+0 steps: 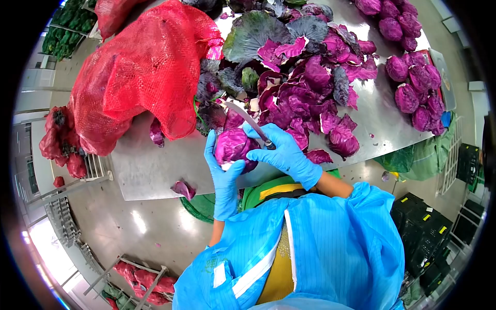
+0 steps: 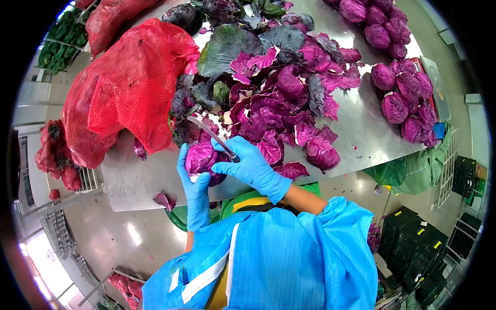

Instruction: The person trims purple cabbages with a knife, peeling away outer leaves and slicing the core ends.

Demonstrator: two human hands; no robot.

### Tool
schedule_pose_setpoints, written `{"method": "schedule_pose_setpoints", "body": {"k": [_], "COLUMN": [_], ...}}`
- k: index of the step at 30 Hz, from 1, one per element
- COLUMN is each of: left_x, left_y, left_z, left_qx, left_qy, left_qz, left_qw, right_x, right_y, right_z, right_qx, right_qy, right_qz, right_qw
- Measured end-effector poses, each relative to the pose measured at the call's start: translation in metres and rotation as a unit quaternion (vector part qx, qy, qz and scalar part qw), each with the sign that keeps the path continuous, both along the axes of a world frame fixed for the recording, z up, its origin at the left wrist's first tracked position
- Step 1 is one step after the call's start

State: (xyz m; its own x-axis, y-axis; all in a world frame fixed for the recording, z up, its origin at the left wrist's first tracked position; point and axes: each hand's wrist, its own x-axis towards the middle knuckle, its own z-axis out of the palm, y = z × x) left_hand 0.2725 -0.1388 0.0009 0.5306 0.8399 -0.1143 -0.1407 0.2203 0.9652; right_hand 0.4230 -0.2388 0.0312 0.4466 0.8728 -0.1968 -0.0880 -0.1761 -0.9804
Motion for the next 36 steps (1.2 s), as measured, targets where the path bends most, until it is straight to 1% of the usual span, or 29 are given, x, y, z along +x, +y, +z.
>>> {"method": "schedule_pose_setpoints", "body": {"k": [1,2,4,5,8,9,10,12,13,16,17,19,21,24,25,28,29,30,31,32,33,34,36], "left_x": [-0.001,-0.001,-0.002,0.000,0.002,0.003,-0.001,0.002,0.003,0.003,0.003,-0.001,-0.004,-0.005,-0.004,-0.011,-0.013,-0.020,-0.022,-0.021,-0.018,-0.016,-0.009], "left_y": [0.000,-0.001,-0.001,-0.003,-0.006,-0.006,-0.003,-0.005,-0.004,-0.003,-0.002,0.001,0.006,0.009,0.012,0.023,0.025,0.025,0.017,0.008,0.003,0.003,0.007], "left_z": [0.004,0.005,0.007,0.012,0.014,0.017,0.014,0.023,0.024,0.023,0.022,0.017,0.011,0.014,0.017,0.008,0.021,0.020,0.022,0.023,0.020,0.018,0.013], "left_qx": [-0.058,-0.043,-0.010,-0.007,0.058,0.085,0.143,0.159,0.161,0.165,0.167,0.164,0.153,0.077,0.074,0.075,0.105,0.125,0.105,0.085,0.097,0.130,0.193], "left_qy": [-0.020,-0.014,-0.001,0.000,0.017,0.015,0.043,0.039,0.028,0.009,0.011,0.021,0.037,0.060,0.076,0.155,0.203,0.201,0.178,0.159,0.153,0.183,0.240], "left_qz": [-0.004,-0.013,-0.028,-0.032,-0.038,-0.046,-0.061,-0.066,-0.067,-0.076,-0.082,-0.098,-0.119,-0.115,-0.114,-0.157,-0.189,-0.245,-0.242,-0.238,-0.207,-0.191,-0.156], "left_qw": [0.998,0.999,1.000,0.999,0.997,0.995,0.987,0.984,0.984,0.983,0.982,0.981,0.980,0.989,0.988,0.972,0.955,0.940,0.948,0.955,0.961,0.955,0.938], "right_x": [0.004,0.010,0.022,0.025,0.034,0.039,0.041,0.042,0.043,0.039,0.039,0.030,0.025,0.016,0.009,0.009,0.021,0.045,0.064,0.072,0.072,0.069,0.050], "right_y": [-0.001,0.001,0.005,0.007,0.006,0.005,0.004,0.001,0.000,-0.003,-0.004,-0.006,-0.002,0.001,0.005,-0.002,0.005,0.007,0.005,0.004,0.003,0.001,-0.007], "right_z": [-0.006,-0.003,0.007,0.006,0.014,0.016,0.015,0.014,0.016,0.005,0.013,0.004,-0.001,-0.021,-0.034,-0.047,-0.052,-0.031,-0.050,-0.035,-0.013,0.004,0.017], "right_qx": [0.016,0.037,0.079,0.089,0.071,0.055,0.073,0.103,0.076,0.089,0.077,0.102,0.134,0.140,0.144,0.069,0.062,0.057,0.042,0.035,0.011,-0.012,-0.018], "right_qy": [0.047,-0.041,-0.214,-0.190,-0.183,-0.213,-0.211,-0.208,-0.232,-0.284,-0.323,-0.448,-0.556,-0.561,-0.572,-0.594,-0.567,-0.590,-0.474,-0.367,-0.277,-0.186,-0.105], "right_qz": [0.006,0.016,0.036,0.075,0.133,0.160,0.169,0.187,0.205,0.187,0.182,0.140,0.096,0.037,-0.013,0.020,-0.070,-0.087,-0.183,-0.209,-0.217,-0.222,-0.201], "right_qw": [0.999,0.998,0.973,0.975,0.972,0.962,0.960,0.955,0.948,0.936,0.926,0.877,0.815,0.815,0.808,0.801,0.818,0.801,0.860,0.906,0.936,0.957,0.974]}}
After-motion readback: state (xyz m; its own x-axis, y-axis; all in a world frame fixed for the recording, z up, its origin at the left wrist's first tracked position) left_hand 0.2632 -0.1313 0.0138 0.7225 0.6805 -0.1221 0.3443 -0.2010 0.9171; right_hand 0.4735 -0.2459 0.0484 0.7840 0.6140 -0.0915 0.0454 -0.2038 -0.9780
